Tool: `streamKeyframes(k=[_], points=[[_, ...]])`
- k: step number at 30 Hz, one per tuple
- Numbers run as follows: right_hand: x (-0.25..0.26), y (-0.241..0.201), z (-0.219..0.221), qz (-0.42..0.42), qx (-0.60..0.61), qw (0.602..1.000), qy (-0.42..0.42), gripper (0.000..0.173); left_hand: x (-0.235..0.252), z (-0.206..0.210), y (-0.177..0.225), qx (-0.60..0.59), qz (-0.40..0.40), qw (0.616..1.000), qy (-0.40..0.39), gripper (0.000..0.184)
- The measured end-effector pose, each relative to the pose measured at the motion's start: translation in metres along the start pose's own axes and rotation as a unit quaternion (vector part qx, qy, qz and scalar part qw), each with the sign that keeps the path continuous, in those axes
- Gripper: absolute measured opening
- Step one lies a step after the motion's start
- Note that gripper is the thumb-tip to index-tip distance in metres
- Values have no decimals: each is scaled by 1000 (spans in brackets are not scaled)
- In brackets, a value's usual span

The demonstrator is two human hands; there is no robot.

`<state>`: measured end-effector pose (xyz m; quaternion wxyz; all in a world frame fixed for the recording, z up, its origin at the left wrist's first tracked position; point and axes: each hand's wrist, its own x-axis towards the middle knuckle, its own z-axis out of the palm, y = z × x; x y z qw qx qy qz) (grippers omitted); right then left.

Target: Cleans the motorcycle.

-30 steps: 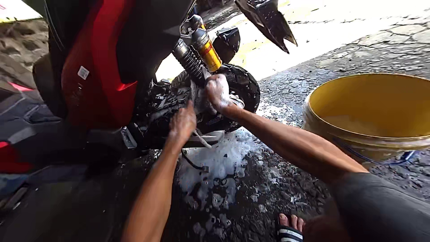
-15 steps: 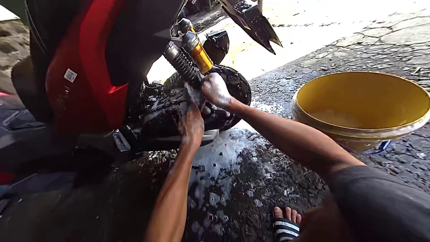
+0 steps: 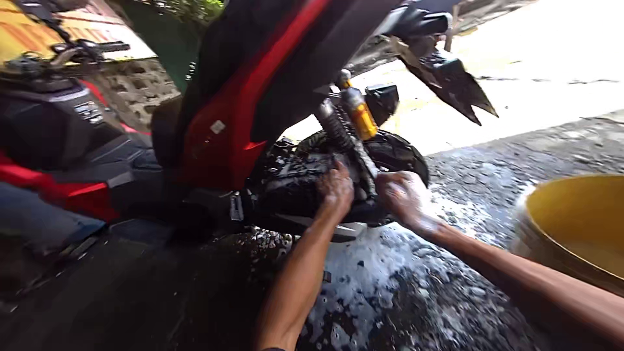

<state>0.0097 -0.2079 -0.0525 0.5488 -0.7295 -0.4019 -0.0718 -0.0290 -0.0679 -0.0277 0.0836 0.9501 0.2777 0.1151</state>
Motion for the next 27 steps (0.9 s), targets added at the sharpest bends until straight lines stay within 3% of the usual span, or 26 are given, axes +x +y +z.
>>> streamKeyframes(k=[4,7,10,11,13,15,16,17,19,20,22,24,25,27], points=[[19,8,2,-114,-34,993,-17,30,28,-14,-49,-104,15,993,-48,49],[40,-10,-5,-139,37,987,68,29,45,-44,-70,-69,21,992,-105,55],[75,-5,-18,-71,204,965,145,26,55,-58,-76,-23,36,999,-8,42],[85,2,-23,-24,283,944,167,28,60,-61,-78,-19,35,999,24,41],[100,19,-36,76,462,865,179,30,70,-64,-78,-60,6,993,101,34],[109,40,-55,157,617,756,151,32,80,-54,-69,-209,-61,964,152,37],[111,51,-59,184,647,725,148,33,83,-51,-64,-291,-90,939,159,43],[114,61,-62,198,633,733,149,34,87,-49,-61,-350,-94,917,167,43],[119,84,-63,204,509,827,124,24,97,-48,-62,-368,-45,922,115,36],[119,95,-61,207,413,882,90,12,99,-51,-66,-315,-11,948,37,45],[119,106,-56,190,165,968,-24,28,104,-59,-63,-97,61,989,-97,58],[121,102,-46,163,-33,973,-161,50,110,-58,-53,127,72,979,-141,58],[126,98,-37,146,-107,961,-208,53,114,-61,-52,170,62,973,-143,56],[134,97,-16,142,-178,945,-233,39,122,-73,-58,162,55,980,-103,46]])
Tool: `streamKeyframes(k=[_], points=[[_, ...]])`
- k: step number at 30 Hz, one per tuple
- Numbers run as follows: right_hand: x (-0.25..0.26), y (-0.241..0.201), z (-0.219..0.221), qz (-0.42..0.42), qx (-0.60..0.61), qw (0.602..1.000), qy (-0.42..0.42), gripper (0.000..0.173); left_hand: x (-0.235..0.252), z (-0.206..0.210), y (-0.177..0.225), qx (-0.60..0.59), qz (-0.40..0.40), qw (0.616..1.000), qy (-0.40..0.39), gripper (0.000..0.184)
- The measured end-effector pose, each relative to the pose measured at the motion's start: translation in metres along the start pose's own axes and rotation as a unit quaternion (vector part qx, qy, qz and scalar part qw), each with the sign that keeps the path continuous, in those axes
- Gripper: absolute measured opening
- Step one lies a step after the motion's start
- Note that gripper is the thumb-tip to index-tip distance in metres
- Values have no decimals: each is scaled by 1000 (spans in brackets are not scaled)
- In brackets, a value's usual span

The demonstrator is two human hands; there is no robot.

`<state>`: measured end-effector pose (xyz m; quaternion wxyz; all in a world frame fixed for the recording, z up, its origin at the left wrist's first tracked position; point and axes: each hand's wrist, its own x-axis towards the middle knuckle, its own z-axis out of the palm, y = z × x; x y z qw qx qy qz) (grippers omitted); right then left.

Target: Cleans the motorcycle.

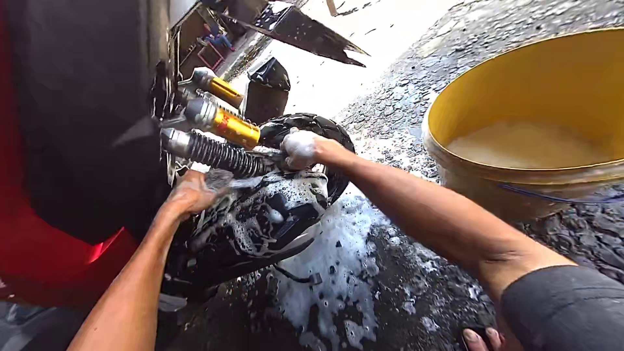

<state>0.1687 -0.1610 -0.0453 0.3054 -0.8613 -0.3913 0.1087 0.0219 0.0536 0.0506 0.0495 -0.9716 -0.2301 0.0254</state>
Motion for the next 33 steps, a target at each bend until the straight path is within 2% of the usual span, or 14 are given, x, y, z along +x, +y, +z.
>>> streamKeyframes(k=[2,4,7,10,12,14,17,18,20,22,25,28,31,33], points=[[12,-3,9,25,27,998,42,32,-2,-6,-1,-55,-55,996,49,39],[23,3,15,38,82,990,104,36,4,6,0,-123,-152,974,116,52],[32,12,12,84,201,964,149,43,28,35,3,-281,-249,900,222,65],[39,24,13,100,285,937,177,37,42,52,11,-488,-209,806,262,47],[37,33,6,96,284,933,197,32,35,46,20,-556,-164,785,217,43],[30,44,2,84,264,935,222,27,16,36,24,-557,-150,806,132,28],[31,58,6,29,282,929,237,15,-19,22,0,-461,-48,883,-81,16],[31,60,9,-4,277,936,218,20,-29,23,0,-376,-26,923,-77,16],[34,60,13,-47,254,949,180,29,-44,29,13,-188,-17,982,-4,35],[36,54,19,-30,235,959,154,24,-52,39,30,-117,-39,991,59,37],[34,48,23,43,260,958,112,23,-45,51,51,-199,-108,963,146,30],[31,52,30,68,273,956,82,25,-55,53,72,-253,-115,958,69,41],[-3,49,23,70,238,969,19,39,-91,54,103,-133,-71,988,-20,48],[-33,36,20,56,245,968,-11,40,-121,53,115,-98,-48,993,-52,45]])
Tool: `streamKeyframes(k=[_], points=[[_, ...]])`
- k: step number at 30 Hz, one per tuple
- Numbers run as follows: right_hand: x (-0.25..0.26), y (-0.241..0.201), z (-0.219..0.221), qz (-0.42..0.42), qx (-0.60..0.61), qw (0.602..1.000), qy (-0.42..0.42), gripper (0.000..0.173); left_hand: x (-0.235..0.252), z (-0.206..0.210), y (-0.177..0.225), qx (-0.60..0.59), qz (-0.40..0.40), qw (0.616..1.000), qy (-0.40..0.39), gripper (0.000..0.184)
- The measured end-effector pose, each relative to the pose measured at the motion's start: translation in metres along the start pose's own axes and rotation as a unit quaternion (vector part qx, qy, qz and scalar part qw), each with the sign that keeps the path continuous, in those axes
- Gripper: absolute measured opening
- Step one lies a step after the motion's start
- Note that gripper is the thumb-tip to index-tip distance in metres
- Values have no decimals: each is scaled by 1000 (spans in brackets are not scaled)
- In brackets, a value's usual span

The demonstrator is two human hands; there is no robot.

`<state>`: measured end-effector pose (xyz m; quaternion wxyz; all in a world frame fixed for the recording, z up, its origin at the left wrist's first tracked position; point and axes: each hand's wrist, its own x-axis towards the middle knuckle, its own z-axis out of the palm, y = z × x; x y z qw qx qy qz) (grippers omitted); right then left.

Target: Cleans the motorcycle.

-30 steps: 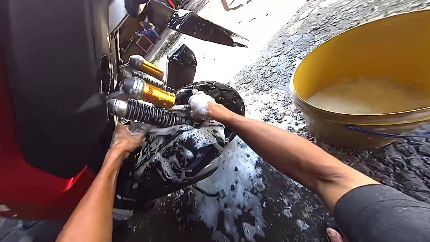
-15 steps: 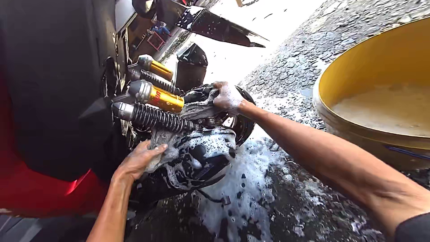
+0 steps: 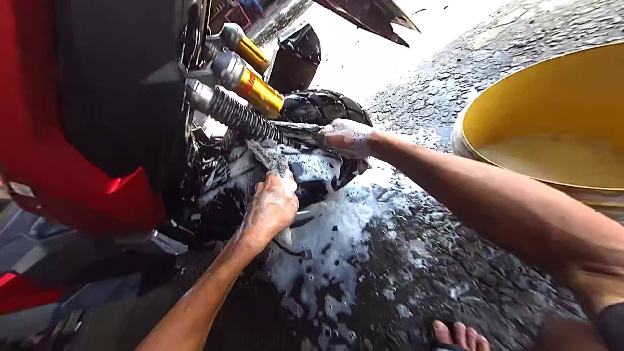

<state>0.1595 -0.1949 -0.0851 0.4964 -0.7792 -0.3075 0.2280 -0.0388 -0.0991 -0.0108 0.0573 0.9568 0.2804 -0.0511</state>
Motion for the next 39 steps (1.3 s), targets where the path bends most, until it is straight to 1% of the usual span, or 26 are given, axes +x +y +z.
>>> streamKeyframes(k=[2,3,5,6,7,8,9,11,13,15,16,18,20,22,23,24,26,27,29,30,31,33,34,35,37,39], points=[[-41,-24,13,0,15,999,-32,41,-13,-4,-15,-13,22,1000,16,42],[-62,-39,21,3,25,999,-37,40,-9,-10,-25,-15,22,999,36,43],[-97,-49,37,-6,36,998,-60,35,13,-27,-41,11,-24,998,57,50],[-118,-48,43,-33,22,996,-82,32,29,-33,-51,22,-31,997,71,51],[-145,-48,45,-63,3,991,-118,28,46,-35,-59,29,-21,996,84,53],[-173,-53,46,-62,11,986,-155,29,62,-35,-62,35,0,995,93,52],[-200,-60,47,-25,49,982,-182,33,76,-33,-58,43,29,993,102,48],[-231,-68,41,23,106,973,-203,29,87,-24,-42,36,64,991,112,39],[-237,-70,35,8,116,976,-185,28,83,-14,-37,20,55,992,112,41],[-226,-72,31,-9,76,981,-178,32,71,-12,-42,2,58,992,108,47],[-213,-71,26,-7,44,986,-163,34,60,-10,-43,-4,68,991,111,46],[-170,-61,8,11,16,993,-113,40,18,4,-53,8,86,990,111,39],[-120,-47,-5,51,31,996,-66,44,-30,19,-78,63,51,993,85,36],[-81,-38,-3,83,8,996,-35,46,-72,19,-107,82,18,994,68,38],[-63,-37,3,76,-16,997,-25,44,-88,15,-120,81,6,994,67,38],[-44,-37,10,51,-57,997,-16,42,-101,12,-130,77,-6,995,64,37],[-20,-45,17,8,-180,984,-13,43,-112,8,-151,72,-19,996,46,35],[-14,-52,14,4,-240,971,-17,48,-109,4,-164,73,-18,997,34,36],[-5,-62,0,1,-317,948,13,63,-89,-9,-192,70,14,997,-4,42],[1,-63,-6,-20,-333,941,52,65,-75,-17,-199,70,41,997,-4,47],[10,-63,-11,-60,-335,936,91,61,-57,-22,-198,70,77,994,33,50],[28,-63,-10,-156,-262,945,116,49,-16,-29,-174,50,122,983,131,49],[38,-61,-2,-201,-204,952,113,42,5,-32,-154,35,123,979,157,48],[48,-58,8,-225,-154,956,105,37,26,-32,-133,21,120,977,176,48],[64,-51,26,-211,-128,966,72,38,68,-30,-98,-11,98,979,178,52],[69,-48,34,-205,-112,971,49,38,102,-25,-79,-37,84,986,140,53]])
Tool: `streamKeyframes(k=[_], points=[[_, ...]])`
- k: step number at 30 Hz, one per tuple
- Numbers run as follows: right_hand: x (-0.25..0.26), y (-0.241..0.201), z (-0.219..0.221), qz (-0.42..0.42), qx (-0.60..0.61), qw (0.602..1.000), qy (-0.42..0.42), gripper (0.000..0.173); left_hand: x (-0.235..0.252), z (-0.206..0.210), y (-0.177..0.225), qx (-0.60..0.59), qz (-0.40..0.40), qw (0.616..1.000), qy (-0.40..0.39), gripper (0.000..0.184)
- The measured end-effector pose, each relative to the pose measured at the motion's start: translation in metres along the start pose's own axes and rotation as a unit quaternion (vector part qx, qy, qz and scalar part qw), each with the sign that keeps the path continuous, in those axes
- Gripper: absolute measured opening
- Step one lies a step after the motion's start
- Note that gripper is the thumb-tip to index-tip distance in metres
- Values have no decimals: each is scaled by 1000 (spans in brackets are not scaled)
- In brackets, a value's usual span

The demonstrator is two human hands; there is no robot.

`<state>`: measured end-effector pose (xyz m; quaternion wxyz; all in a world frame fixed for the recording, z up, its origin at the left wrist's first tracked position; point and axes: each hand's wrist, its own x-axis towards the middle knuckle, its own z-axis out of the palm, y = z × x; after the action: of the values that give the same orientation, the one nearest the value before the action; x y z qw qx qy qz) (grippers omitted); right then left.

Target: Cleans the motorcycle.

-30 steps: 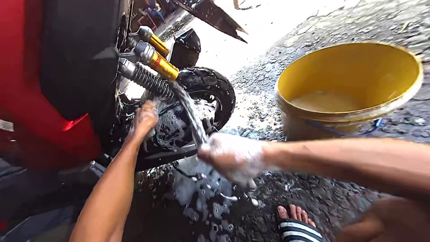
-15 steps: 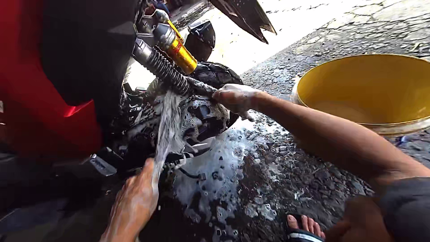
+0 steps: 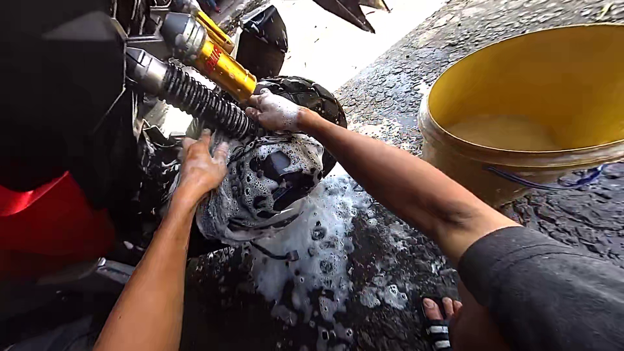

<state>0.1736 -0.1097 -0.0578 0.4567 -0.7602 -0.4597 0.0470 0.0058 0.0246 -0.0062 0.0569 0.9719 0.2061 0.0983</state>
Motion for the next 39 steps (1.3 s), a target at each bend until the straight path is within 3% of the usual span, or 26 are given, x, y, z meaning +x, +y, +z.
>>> streamKeyframes(k=[5,9,13,15,17,19,22,27,30,33,35,39], points=[[3,14,-3,-25,-36,997,-62,47,26,9,3,12,10,1000,-23,33],[9,13,-6,-17,-129,987,-98,38,27,-3,13,187,53,978,-77,28],[12,13,1,19,-130,990,-48,33,30,-12,35,296,32,944,-143,25],[11,17,2,6,-56,998,-10,36,23,-4,28,232,54,967,-95,25],[11,19,4,-49,-27,998,11,35,7,14,7,98,78,992,32,29],[11,25,8,-111,16,993,43,25,-5,27,-9,18,103,988,116,35],[7,29,2,-116,79,990,14,29,-4,29,-4,-14,53,996,73,41],[-12,-5,-14,64,20,996,-56,23,24,9,1,-12,-49,998,-41,39],[-31,-35,-27,63,-94,988,-102,16,32,8,4,-18,-51,997,-56,39],[-33,-33,-29,33,-159,978,-132,17,32,13,0,-18,6,998,-57,38],[-24,-38,-29,41,-185,973,-135,14,29,17,-2,-20,26,999,-33,36],[-26,-46,-28,3,-241,959,-149,12,8,37,7,-47,23,985,164,31]])
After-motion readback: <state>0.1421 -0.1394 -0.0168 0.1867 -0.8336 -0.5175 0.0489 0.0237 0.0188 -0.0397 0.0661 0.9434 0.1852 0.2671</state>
